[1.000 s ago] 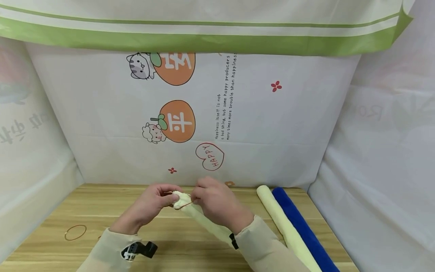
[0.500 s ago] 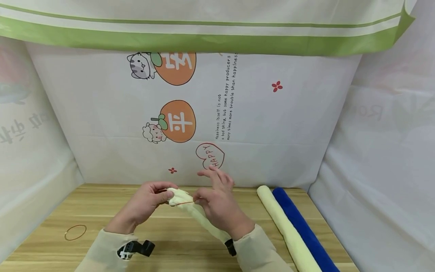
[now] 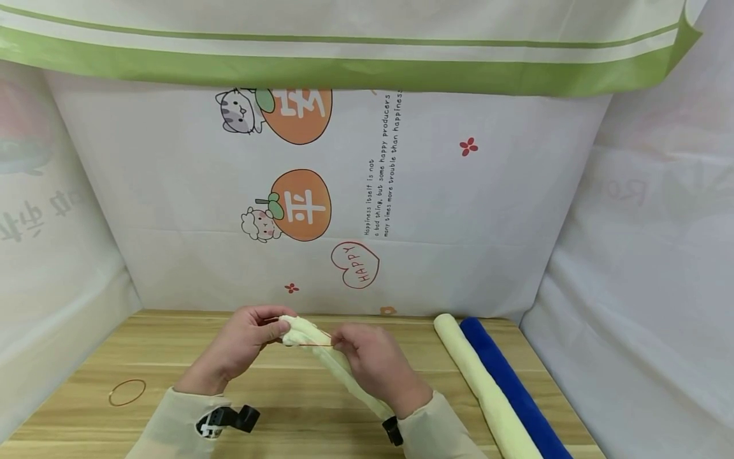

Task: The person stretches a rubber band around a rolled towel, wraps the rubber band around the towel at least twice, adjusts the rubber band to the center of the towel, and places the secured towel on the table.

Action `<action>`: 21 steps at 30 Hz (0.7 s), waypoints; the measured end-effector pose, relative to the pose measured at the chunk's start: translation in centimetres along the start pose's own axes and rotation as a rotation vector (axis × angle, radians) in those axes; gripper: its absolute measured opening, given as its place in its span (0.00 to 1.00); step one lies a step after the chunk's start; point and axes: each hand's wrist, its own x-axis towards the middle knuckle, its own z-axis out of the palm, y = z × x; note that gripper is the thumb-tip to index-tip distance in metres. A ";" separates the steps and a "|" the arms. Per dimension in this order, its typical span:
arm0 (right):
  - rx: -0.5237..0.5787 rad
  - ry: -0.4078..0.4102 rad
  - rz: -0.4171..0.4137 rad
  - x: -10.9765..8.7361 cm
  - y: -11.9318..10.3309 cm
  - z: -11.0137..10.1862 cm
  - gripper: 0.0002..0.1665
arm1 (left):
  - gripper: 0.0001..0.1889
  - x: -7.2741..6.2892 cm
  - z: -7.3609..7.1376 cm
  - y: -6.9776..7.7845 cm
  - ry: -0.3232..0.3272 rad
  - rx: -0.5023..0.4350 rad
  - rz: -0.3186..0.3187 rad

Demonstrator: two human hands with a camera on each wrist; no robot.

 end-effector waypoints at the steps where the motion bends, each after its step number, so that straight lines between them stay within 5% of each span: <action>1: 0.000 0.003 0.011 -0.1 0.0 0.0 0.11 | 0.12 0.0 0.0 0.0 0.001 0.001 -0.001; 11: -0.041 0.048 0.066 -0.8 -0.1 0.0 0.11 | 0.10 0.0 0.1 0.0 0.052 0.004 -0.013; 21: -0.059 0.055 0.010 -1.3 0.4 0.0 0.13 | 0.11 0.0 -0.3 0.1 0.073 0.048 -0.010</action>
